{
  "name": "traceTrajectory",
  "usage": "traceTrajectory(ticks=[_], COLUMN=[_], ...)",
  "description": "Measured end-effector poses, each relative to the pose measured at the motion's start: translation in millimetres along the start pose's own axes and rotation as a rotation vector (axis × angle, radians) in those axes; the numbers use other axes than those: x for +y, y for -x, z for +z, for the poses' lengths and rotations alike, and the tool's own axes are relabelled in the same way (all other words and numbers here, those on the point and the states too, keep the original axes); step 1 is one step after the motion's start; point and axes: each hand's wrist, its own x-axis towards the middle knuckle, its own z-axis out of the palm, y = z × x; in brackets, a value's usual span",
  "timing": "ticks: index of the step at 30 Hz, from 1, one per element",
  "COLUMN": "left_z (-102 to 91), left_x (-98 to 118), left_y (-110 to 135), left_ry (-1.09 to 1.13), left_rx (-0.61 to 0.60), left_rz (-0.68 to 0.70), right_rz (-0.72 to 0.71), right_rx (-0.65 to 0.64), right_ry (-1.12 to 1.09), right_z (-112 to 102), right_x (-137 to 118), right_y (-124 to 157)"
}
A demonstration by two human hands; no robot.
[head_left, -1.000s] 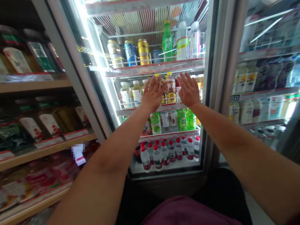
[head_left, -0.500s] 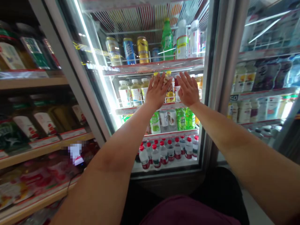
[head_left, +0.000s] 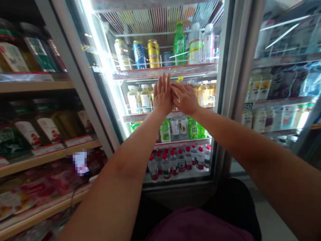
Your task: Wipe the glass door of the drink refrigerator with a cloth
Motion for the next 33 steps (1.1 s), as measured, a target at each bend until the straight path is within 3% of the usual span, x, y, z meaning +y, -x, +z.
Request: traceTrajectory(ticks=[2,7,8,13,15,18,22,28,33], left_z=[-4.7,-28.2,-32.5,-39.5,-37.5,-35.1,-36.0,-36.1,-34.7], left_x=[-9.5,-46.7,-56.3,-101.4,-111.3,-114.9,-111.6,-113.5,-113.7], left_y=[5.0,30.7,36.3,55.0,58.7,61.7,62.6,62.1,62.8], left_ry=[0.012,-0.013,-0.022,-0.046,-0.032,-0.008,0.002,-0.031,-0.038], left_rx=[0.027,-0.108,-0.098,0.111,0.14,0.149,0.149,0.115,0.101], left_rz=[-0.003,0.315,0.323,-0.024,-0.095,-0.093,-0.093,-0.095,-0.112], right_rz=[-0.049,-0.099,-0.11,-0.061,-0.019,-0.01,-0.049,-0.002,0.062], right_rx=[-0.05,-0.09,-0.088,0.007,0.047,0.079,0.057,-0.012,0.066], right_ry=[0.022,0.095,0.111,0.149,0.144,0.109,0.06,0.049,0.034], right_z=[1.5,1.3,-0.5,-14.9,-18.0,-16.0,-9.4,-9.7,-1.1], right_x=[-10.0,-5.8,-0.6,39.8,55.4,66.1,58.1,52.7,61.6], right_y=[2.0,6.5,6.2,5.6,10.1,22.7,37.5,32.1,43.2])
